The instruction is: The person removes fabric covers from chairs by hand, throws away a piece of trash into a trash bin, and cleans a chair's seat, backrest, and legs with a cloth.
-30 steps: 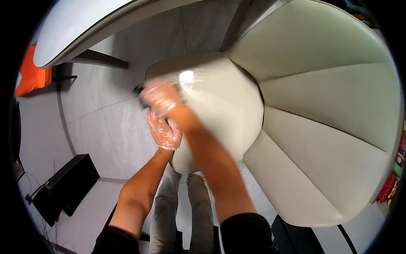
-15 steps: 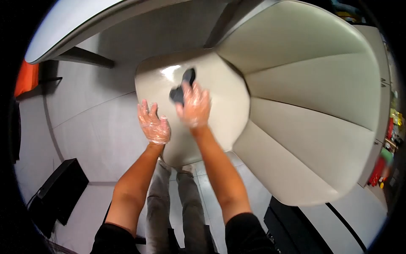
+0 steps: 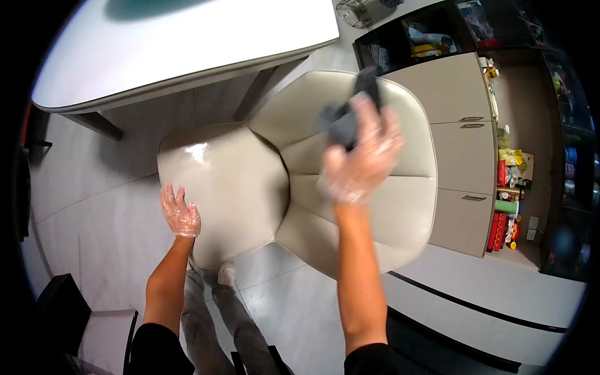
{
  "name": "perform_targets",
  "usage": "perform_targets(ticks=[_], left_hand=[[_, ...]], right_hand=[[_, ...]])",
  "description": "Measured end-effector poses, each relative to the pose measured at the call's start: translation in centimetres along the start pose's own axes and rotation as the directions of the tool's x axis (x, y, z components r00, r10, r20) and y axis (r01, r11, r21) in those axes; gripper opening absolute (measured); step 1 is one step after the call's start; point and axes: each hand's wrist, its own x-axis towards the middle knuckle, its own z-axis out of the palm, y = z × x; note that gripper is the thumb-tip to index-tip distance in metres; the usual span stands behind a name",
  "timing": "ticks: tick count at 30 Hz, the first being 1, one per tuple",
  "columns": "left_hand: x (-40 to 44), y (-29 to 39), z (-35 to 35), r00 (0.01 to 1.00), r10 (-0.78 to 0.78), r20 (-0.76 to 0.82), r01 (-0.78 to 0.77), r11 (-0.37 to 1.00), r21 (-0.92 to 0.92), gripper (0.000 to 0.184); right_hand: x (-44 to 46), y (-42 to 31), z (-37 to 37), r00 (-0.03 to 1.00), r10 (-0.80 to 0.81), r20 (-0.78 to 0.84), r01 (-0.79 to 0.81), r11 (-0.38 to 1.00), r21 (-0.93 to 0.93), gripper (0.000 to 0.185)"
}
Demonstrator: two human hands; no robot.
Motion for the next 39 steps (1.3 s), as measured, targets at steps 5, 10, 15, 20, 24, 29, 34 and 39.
perform_targets(ticks=[5, 10, 15, 20, 24, 29, 34, 39], left_hand=[[-0.1, -0.2, 0.3, 1.0, -0.007, 0.001, 0.007, 1.0, 0.009, 0.05], [0.2, -0.5, 0.3, 1.0, 0.004, 0.006, -0.004, 1.0, -0.013, 0.05], [0.2, -0.9, 0.6, 1.0, 0.006, 0.009, -0.005, 0.999, -0.034, 0.049], [0.0, -0.8, 0.3, 1.0, -0.008, 0.015, 0.008, 1.0, -0.02, 0.05], [0.2, -0.6, 0.0, 1.0, -0.007, -0.009, 0.007, 1.0, -0.026, 0.053], [0.2, -0.3, -0.1, 0.999, 0.005, -0.032, -0.005, 1.0, -0.017, 0.058], [0.2, -0.5, 0.0, 1.0, -0.014, 0.001, 0.014, 0.999, 0.03, 0.058], [-0.1, -0.3, 0.3, 1.0, -0.016, 0.011, 0.015, 0.999, 0.038, 0.058]], right_hand=[[3.5, 2.8, 9.4, 0.983, 0.032, -0.181, -0.089, 0.945, -0.315, 0.057], [-5.5, -0.9, 17.2, 0.981, -0.094, -0.167, 0.094, 0.996, -0.003, 0.049], [-19.1, -3.2, 23.3, 0.8, -0.195, 0.568, 0.283, 0.956, -0.071, 0.027], [-15.8, 0.0, 20.2, 0.578, -0.358, 0.734, 0.517, 0.856, 0.01, 0.015], [-3.4, 4.0, 7.5, 0.647, -0.483, 0.591, 0.617, 0.787, -0.032, 0.01], [5.6, 12.1, -4.8, 0.921, -0.208, 0.33, 0.359, 0.783, -0.508, 0.035], [2.6, 17.9, -4.7, 0.754, 0.65, 0.099, -0.538, 0.697, -0.474, 0.051], [2.9, 9.4, -4.5, 0.98, 0.187, 0.07, -0.14, 0.894, -0.426, 0.058]])
